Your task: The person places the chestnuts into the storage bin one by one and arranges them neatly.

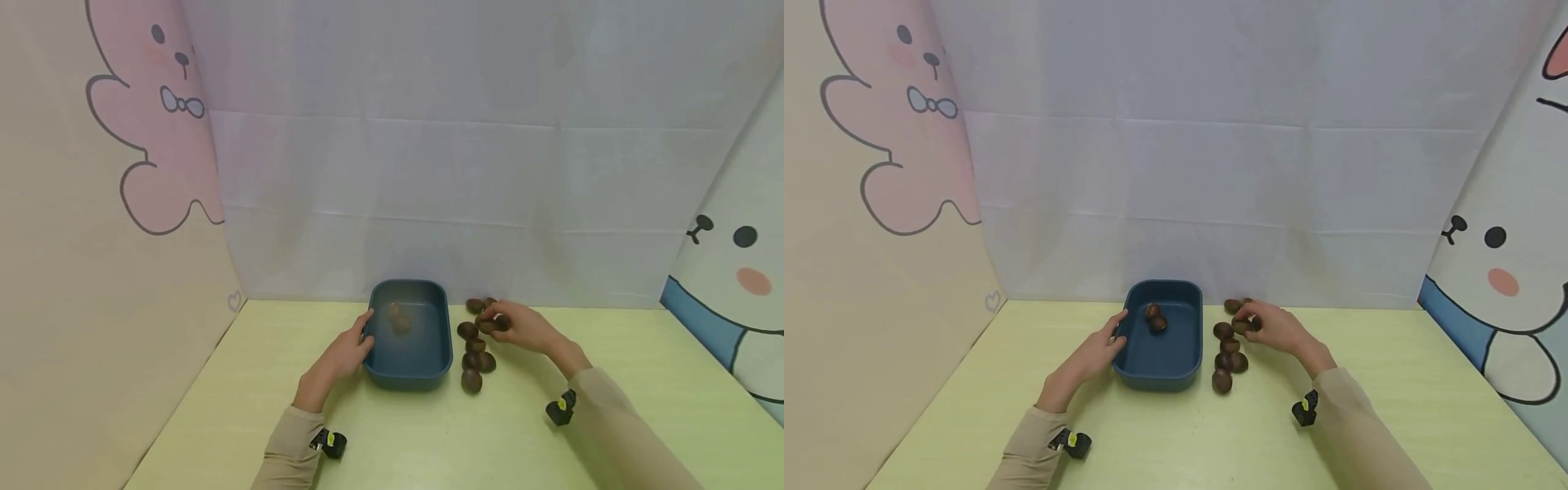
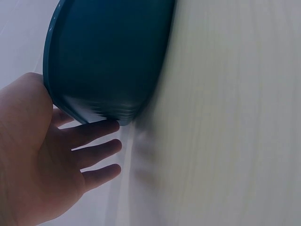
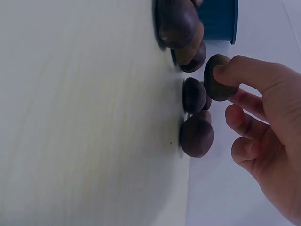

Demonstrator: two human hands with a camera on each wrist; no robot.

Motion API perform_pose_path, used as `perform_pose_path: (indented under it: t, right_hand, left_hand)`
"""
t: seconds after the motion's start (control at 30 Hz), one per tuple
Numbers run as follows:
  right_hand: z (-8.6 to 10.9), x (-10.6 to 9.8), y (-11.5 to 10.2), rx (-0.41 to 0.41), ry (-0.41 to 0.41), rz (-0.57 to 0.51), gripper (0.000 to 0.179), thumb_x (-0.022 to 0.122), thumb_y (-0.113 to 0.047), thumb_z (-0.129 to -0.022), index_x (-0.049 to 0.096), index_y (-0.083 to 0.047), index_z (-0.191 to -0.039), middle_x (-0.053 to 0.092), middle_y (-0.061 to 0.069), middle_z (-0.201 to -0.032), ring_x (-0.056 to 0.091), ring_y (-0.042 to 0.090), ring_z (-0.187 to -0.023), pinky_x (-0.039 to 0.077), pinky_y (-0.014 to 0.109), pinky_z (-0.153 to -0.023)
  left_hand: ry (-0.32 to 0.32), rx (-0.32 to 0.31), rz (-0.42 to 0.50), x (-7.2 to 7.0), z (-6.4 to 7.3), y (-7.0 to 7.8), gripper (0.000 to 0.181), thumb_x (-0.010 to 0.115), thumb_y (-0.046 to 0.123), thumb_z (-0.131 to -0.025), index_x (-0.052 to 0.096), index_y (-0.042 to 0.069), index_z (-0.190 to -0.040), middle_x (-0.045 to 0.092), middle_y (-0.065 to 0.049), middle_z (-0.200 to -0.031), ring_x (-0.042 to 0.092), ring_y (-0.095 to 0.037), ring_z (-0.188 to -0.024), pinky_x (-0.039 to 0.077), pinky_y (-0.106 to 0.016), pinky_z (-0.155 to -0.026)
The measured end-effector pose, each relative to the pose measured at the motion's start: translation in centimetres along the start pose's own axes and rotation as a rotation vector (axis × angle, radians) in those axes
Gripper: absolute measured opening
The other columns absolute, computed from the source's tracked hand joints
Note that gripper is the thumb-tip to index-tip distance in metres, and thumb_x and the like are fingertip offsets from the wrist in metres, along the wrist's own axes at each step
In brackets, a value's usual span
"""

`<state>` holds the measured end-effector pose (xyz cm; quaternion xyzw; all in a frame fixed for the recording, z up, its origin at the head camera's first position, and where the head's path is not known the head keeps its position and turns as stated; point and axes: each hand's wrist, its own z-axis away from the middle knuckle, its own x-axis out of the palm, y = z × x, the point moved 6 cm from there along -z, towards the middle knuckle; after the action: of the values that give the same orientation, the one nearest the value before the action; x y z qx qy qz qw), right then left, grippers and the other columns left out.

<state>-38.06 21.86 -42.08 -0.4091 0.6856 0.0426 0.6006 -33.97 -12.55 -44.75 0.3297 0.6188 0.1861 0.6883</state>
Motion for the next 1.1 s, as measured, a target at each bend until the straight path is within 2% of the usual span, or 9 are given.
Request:
perform_pose_path:
  t: [0.13, 0.27, 0.37, 0.43, 0.53, 0.73, 0.93, 1.1]
  right_hand:
    - [-0.7, -0.6, -1.5, -0.03, 0.007, 0.0, 0.03, 0.074, -0.008, -0.084, 0.069, -0.01, -0.113, 0.068, 0.006, -0.111, 0.063, 0.023, -0.094, 0.053, 0.041, -0.078]
    - [-1.5, -1.1, -3.2, -0.065, 0.006, 0.022, 0.031, 0.074, -0.01, -0.085, 0.069, -0.009, -0.115, 0.068, 0.004, -0.108, 0.062, 0.024, -0.09, 0.052, 0.037, -0.075]
    - [-2.2, -1.5, -4.7, -0.099, 0.009, 0.028, 0.031, 0.075, -0.011, -0.085, 0.069, -0.009, -0.116, 0.067, 0.003, -0.106, 0.062, 0.022, -0.088, 0.052, 0.033, -0.075]
    - [-2.8, -1.5, -5.7, -0.12, 0.006, 0.028, 0.031, 0.074, -0.011, -0.085, 0.069, -0.009, -0.115, 0.068, 0.004, -0.106, 0.064, 0.023, -0.089, 0.053, 0.034, -0.077]
    - [-3.7, -1.4, -7.0, -0.139, 0.002, 0.056, 0.031, 0.075, -0.013, -0.085, 0.07, -0.011, -0.115, 0.068, 0.002, -0.107, 0.063, 0.018, -0.086, 0.053, 0.035, -0.076]
    - [-5.6, -0.6, -9.7, -0.165, -0.035, 0.137, 0.029, 0.074, -0.02, -0.088, 0.069, -0.019, -0.116, 0.066, -0.003, -0.106, 0.049, 0.004, -0.068, 0.043, 0.025, -0.063]
    - [-7.2, 0.2, -11.9, -0.195, -0.071, 0.144, 0.029, 0.072, -0.021, -0.089, 0.069, -0.02, -0.118, 0.064, -0.002, -0.109, 0.06, 0.015, -0.079, 0.047, 0.027, -0.067]
    - [-8.5, 1.6, -12.9, -0.225, -0.103, 0.129, 0.03, 0.072, -0.018, -0.09, 0.07, -0.015, -0.119, 0.066, -0.001, -0.113, 0.063, 0.017, -0.09, 0.051, 0.033, -0.078]
  left_hand:
    - [0.0, -0.002, -0.003, 0.0, 0.0, 0.0, 0.06, 0.04, 0.027, -0.104, 0.021, 0.02, -0.16, 0.043, -0.022, -0.153, 0.061, -0.028, -0.114, 0.039, -0.034, -0.057]
    - [0.003, 0.002, 0.003, -0.1, 0.1, 0.0, 0.06, 0.04, 0.027, -0.104, 0.021, 0.02, -0.16, 0.042, -0.023, -0.153, 0.061, -0.029, -0.111, 0.039, -0.035, -0.058]
    - [0.005, 0.008, 0.006, -0.2, 0.1, 0.0, 0.06, 0.04, 0.026, -0.103, 0.021, 0.019, -0.16, 0.043, -0.024, -0.152, 0.061, -0.03, -0.112, 0.039, -0.034, -0.058]
    - [0.005, 0.007, 0.004, -0.2, 0.1, -0.1, 0.06, 0.04, 0.026, -0.104, 0.02, 0.019, -0.16, 0.044, -0.024, -0.151, 0.061, -0.031, -0.114, 0.039, -0.034, -0.057]
    - [0.003, 0.006, 0.01, -0.2, 0.2, -0.1, 0.06, 0.04, 0.026, -0.104, 0.021, 0.019, -0.16, 0.044, -0.024, -0.151, 0.059, -0.034, -0.123, 0.039, -0.034, -0.058]
    - [0.006, 0.003, 0.012, -0.3, 0.3, -0.1, 0.06, 0.04, 0.025, -0.104, 0.02, 0.02, -0.16, 0.04, -0.024, -0.154, 0.053, -0.038, -0.131, 0.04, -0.034, -0.063]
    - [-0.003, -0.002, 0.011, -0.3, 0.2, 0.0, 0.06, 0.04, 0.027, -0.104, 0.019, 0.021, -0.161, 0.038, -0.021, -0.156, 0.053, -0.037, -0.133, 0.039, -0.034, -0.059]
    - [-0.005, 0.003, 0.011, -0.2, 0.2, 0.1, 0.06, 0.04, 0.025, -0.104, 0.021, 0.02, -0.16, 0.039, -0.021, -0.155, 0.059, -0.031, -0.119, 0.038, -0.034, -0.058]
